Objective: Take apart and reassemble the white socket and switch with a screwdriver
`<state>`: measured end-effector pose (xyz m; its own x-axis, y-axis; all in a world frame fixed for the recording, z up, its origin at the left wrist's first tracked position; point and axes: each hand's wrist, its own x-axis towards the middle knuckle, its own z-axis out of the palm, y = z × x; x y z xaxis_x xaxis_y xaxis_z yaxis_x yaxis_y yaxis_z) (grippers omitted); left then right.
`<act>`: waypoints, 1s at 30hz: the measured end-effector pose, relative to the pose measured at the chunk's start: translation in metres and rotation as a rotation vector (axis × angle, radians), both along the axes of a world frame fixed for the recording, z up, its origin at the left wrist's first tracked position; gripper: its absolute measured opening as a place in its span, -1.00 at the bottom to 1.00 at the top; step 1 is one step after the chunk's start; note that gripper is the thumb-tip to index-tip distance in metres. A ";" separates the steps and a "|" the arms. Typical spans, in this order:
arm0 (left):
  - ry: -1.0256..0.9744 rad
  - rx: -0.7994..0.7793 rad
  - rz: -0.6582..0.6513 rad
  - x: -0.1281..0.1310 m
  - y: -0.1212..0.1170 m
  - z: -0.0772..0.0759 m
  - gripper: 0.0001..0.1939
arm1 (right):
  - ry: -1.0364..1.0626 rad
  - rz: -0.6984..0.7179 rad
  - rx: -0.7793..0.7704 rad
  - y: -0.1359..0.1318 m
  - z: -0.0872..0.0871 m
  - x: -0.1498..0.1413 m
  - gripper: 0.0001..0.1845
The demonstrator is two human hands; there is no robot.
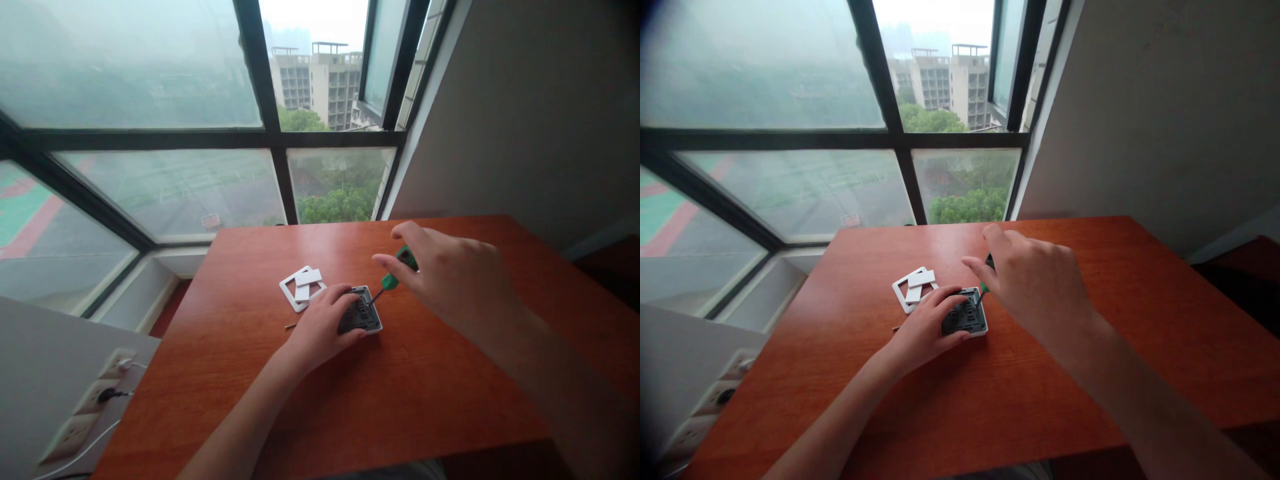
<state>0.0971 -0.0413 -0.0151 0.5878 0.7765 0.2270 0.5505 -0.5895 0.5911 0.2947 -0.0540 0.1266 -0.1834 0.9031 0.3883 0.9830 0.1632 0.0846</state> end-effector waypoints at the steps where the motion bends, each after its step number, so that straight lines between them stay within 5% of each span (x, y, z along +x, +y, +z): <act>1: 0.001 -0.001 0.001 0.000 0.000 0.000 -0.40 | 0.037 0.027 -0.014 0.000 0.000 0.001 -0.66; 5: 0.001 0.003 -0.002 0.000 0.000 0.000 -0.42 | 0.232 0.282 -0.152 -0.001 0.003 0.003 -0.75; 11: 0.005 0.005 -0.003 0.000 0.000 0.000 -0.40 | -0.009 0.019 -0.019 -0.002 0.002 -0.002 -0.67; 17: -0.014 0.012 -0.006 0.000 0.000 0.001 -0.42 | 0.171 0.269 -0.147 -0.006 0.005 -0.001 -0.66; 23: -0.017 0.011 -0.004 0.000 0.000 0.000 -0.41 | -0.015 -0.034 0.002 -0.004 -0.002 -0.004 -0.60; 28: -0.027 0.008 0.000 0.000 0.000 0.001 -0.43 | 0.204 0.200 -0.119 -0.004 0.000 0.000 -0.59; 30: -0.029 0.006 -0.004 0.000 0.000 0.001 -0.42 | 0.190 0.187 -0.120 -0.005 0.001 0.000 -0.65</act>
<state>0.0972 -0.0414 -0.0140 0.5838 0.7730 0.2485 0.5308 -0.5949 0.6035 0.2948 -0.0588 0.1273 -0.2848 0.9020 0.3245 0.9314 0.3405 -0.1290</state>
